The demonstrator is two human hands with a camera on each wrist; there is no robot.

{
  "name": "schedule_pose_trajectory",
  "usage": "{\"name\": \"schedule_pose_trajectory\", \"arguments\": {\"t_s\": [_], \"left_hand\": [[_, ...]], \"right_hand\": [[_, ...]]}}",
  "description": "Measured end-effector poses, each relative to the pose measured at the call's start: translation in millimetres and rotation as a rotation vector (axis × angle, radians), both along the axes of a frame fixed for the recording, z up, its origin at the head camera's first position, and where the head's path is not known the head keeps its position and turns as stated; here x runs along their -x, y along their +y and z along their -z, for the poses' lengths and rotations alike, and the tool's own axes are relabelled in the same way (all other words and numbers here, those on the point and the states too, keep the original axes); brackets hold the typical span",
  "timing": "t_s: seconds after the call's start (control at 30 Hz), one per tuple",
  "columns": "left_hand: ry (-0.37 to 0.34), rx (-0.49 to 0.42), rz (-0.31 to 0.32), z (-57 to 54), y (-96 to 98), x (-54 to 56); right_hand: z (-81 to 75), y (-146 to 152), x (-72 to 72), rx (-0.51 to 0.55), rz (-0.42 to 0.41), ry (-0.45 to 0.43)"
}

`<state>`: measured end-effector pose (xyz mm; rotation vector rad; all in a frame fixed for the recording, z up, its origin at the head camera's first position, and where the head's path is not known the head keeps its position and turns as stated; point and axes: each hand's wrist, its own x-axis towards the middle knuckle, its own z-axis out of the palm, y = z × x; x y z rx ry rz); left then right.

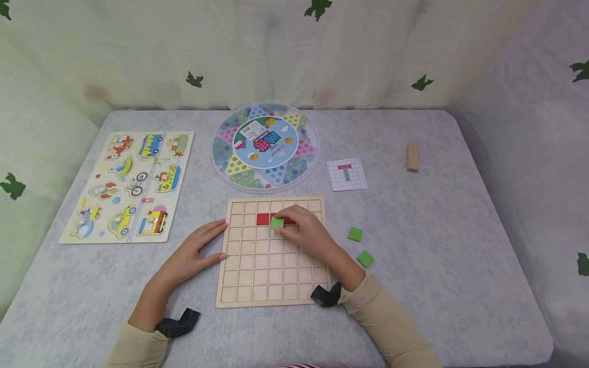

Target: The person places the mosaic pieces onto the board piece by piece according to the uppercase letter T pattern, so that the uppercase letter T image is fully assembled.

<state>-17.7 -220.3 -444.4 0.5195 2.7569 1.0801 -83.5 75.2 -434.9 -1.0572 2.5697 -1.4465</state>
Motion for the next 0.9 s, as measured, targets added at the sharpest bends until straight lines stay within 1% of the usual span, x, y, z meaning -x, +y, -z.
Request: {"name": "schedule_pose_trajectory", "arguments": {"t_s": [0.1,0.17,0.23,0.4,0.8,0.9], "left_hand": [[0.002,0.004,0.001,-1.2,0.4,0.1],[-0.002,0.002,0.000,-2.2,0.7,0.1],[-0.004,0.006,-0.003,-2.6,0.9,0.2],[-0.015,0.006,-0.009,-2.5,1.4,0.5],[-0.008,0.007,-0.009,-2.0,0.7,0.5],[-0.009,0.004,-0.008,-1.3,0.4,0.3]], "right_hand": [[5.9,-1,0.5,-0.051,-0.008,-0.058],[8.8,-1,1.2,-0.077,-0.016,-0.068],[10.9,-1,1.4,-0.099,-0.026,-0.060],[13.0,0,1.1,-0.150,-0.036,-0.010],[13.8,1,1.4,-0.194,-0.047,0.041],[13.0,1,0.7,-0.211,-0.050,0.033]]}}
